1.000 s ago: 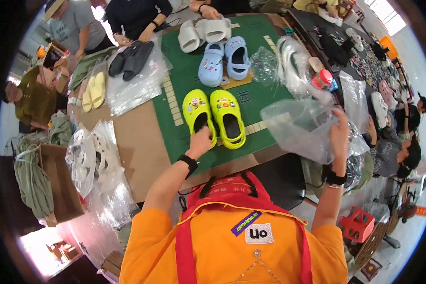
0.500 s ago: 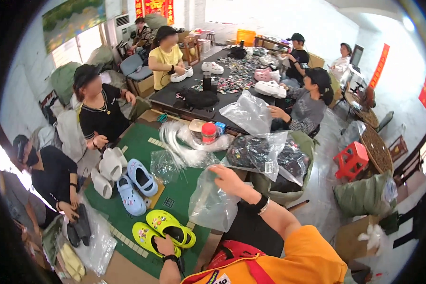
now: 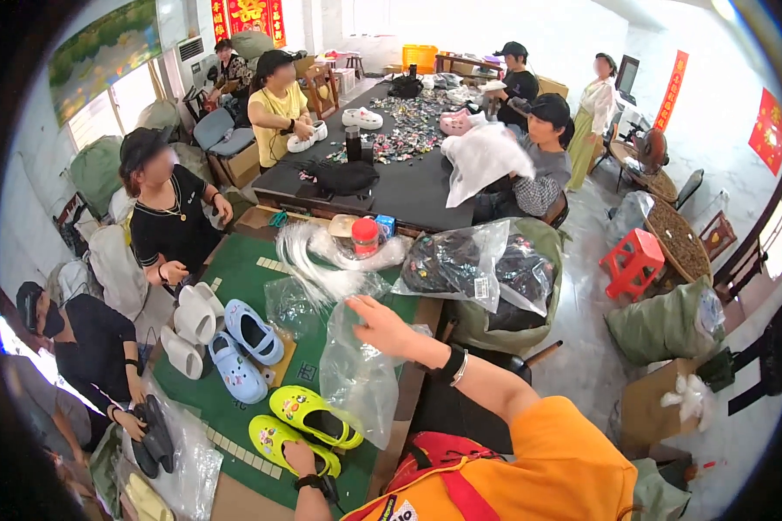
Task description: The recorder is placing pairs of decorated clogs/sandals into clear plastic bags at a production table.
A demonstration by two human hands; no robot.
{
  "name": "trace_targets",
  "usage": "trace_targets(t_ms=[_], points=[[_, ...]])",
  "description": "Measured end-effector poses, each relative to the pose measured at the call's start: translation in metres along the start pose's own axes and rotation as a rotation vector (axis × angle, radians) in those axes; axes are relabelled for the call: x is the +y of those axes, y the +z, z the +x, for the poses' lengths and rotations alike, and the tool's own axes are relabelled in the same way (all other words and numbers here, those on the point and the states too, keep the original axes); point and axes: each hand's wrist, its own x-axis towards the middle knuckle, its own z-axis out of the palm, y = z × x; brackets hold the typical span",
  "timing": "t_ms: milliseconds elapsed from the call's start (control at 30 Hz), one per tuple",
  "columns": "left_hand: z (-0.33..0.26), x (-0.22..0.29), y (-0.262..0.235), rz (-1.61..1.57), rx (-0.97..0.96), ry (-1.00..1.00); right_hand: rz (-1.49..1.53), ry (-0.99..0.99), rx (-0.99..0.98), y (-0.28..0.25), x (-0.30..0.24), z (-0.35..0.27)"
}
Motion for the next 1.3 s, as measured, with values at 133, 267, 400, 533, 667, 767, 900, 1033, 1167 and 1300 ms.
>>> trace_targets(t_ms=[133, 267, 400, 533, 667, 767, 900, 1033, 1167, 1300], points=[[-0.006, -0.047, 0.035, -0.357, -0.156, -0.083, -0.019, -0.017, 0.05, 0.005, -0.002, 0.002], [-0.034, 0.033, 0.006, -0.233, -0.095, -0.085, 0.046, 0.127, -0.013, 0.004, 0.006, 0.0], [-0.025, 0.035, 0.014, 0.046, -0.039, -0.178, 0.023, 0.048, -0.015, 0.021, 0.005, 0.004], [-0.024, 0.031, 0.022, 0.048, -0.025, -0.197, 0.023, 0.026, -0.036, 0.023, -0.006, 0.009], [-0.028, 0.06, 0.013, 0.055, -0.068, -0.171, 0.075, 0.077, -0.111, 0.019, -0.025, 0.009], [-0.018, 0.033, 0.023, 0.033, -0.049, -0.157, 0.129, 0.037, -0.115, 0.03, -0.037, 0.007], [-0.019, -0.007, 0.017, -0.113, -0.023, -0.177, 0.116, -0.007, -0.106, 0.029, -0.045, 0.005], [-0.049, -0.06, -0.018, -0.62, -0.065, -0.03, 0.385, 0.051, -0.204, 0.031, -0.066, 0.006], [-0.075, -0.089, -0.06, -1.337, -0.226, -0.117, 0.492, 0.021, -0.143, 0.042, -0.07, 0.011], [-0.098, -0.103, -0.083, -1.436, -0.302, -0.22, 0.339, -0.228, -0.104, 0.084, -0.079, 0.022]])
